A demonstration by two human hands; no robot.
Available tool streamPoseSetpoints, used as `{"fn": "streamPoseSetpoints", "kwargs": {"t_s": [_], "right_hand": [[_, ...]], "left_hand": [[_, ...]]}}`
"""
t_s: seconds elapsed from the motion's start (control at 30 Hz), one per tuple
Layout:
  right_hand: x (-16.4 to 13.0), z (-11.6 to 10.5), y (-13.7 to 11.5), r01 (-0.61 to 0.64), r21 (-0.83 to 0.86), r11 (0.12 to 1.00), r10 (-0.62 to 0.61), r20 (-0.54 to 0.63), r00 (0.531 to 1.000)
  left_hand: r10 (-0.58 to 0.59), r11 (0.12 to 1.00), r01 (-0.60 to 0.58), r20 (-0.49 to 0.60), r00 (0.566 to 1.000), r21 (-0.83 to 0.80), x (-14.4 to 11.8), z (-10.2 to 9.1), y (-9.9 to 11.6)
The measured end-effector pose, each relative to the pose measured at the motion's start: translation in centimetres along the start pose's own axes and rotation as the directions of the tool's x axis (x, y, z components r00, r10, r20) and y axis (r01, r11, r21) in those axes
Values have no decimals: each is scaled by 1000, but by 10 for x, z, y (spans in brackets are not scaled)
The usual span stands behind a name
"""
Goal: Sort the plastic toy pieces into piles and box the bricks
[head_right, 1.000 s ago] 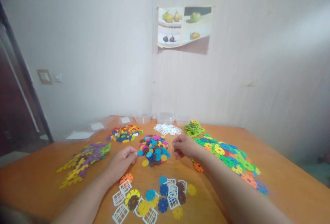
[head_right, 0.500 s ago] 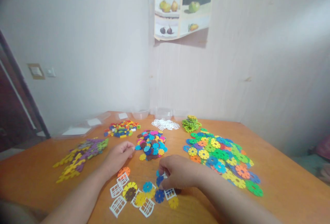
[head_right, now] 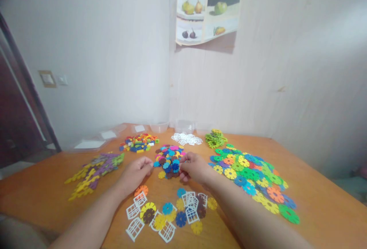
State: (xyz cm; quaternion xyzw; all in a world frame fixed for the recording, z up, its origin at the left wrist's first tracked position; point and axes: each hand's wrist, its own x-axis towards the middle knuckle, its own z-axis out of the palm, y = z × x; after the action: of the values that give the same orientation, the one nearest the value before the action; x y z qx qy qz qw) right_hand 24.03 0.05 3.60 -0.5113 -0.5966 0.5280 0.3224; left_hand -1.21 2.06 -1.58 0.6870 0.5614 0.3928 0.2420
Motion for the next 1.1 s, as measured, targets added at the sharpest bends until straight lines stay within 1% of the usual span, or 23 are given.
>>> {"fn": "streamPoseSetpoints", "kwargs": {"t_s": [0.07, 0.13, 0.17, 0.23, 0.3, 0.4, 0.47, 0.53, 0.6, 0.7, 0.77, 0.83, 0.93, 1.0, 1.1], "right_hand": [[-4, -2, 0, 11, -63, 998, -9, 23, 1000], [-13, -7, 0, 39, -219, 975, -16, 103, 995], [-19, -11, 1, 57, -310, 949, -12, 144, 990], [-31, -20, 0, 90, -481, 872, 18, 215, 977], [-41, -28, -3, 117, -612, 782, 60, 260, 964], [-51, -34, -6, 134, -740, 659, 78, 245, 966], [-54, -34, -5, 139, -784, 605, 72, 227, 971], [-53, -34, -2, 149, -788, 597, 63, 231, 971], [-50, -33, 3, 142, -761, 633, 82, 249, 965], [-46, -32, 7, 96, -716, 691, 135, 258, 957], [-46, -32, 7, 93, -728, 680, 110, 226, 968], [-46, -32, 5, 105, -765, 635, 63, 187, 980], [-47, -32, 0, 96, -794, 600, 75, 175, 982], [-47, -32, -1, 86, -785, 613, 97, 183, 978], [-47, -31, 0, 78, -745, 662, 112, 201, 973]], "left_hand": [[-1, 1000, 1, 2, 1000, 9, 0, 0, 0], [-8, 1000, 8, 10, 1000, 10, 0, -1, 1], [-12, 1000, 12, 12, 1000, 7, -1, -1, 2], [-17, 1000, 17, 16, 1000, -2, -1, -1, 4], [-19, 1000, 19, 13, 1000, -9, -2, -1, 4], [-18, 1000, 18, 7, 1000, -13, -2, 0, 3], [-17, 1000, 17, 5, 1000, -17, -1, 0, 3], [-15, 1000, 16, 11, 1000, -18, -1, -1, 4], [-15, 1000, 15, 17, 1000, -18, -2, -2, 6], [-21, 1000, 22, 19, 1000, -21, -2, -3, 7], [-19, 1000, 19, 23, 1000, -20, -2, -3, 6], [-11, 1000, 11, 26, 1000, -20, -2, -2, 4], [-3, 1000, 3, 21, 1000, -25, -2, 0, 0], [-2, 1000, 2, 21, 1000, -28, -2, 0, 0], [-8, 1000, 9, 23, 1000, -30, -2, -1, 1]]}}
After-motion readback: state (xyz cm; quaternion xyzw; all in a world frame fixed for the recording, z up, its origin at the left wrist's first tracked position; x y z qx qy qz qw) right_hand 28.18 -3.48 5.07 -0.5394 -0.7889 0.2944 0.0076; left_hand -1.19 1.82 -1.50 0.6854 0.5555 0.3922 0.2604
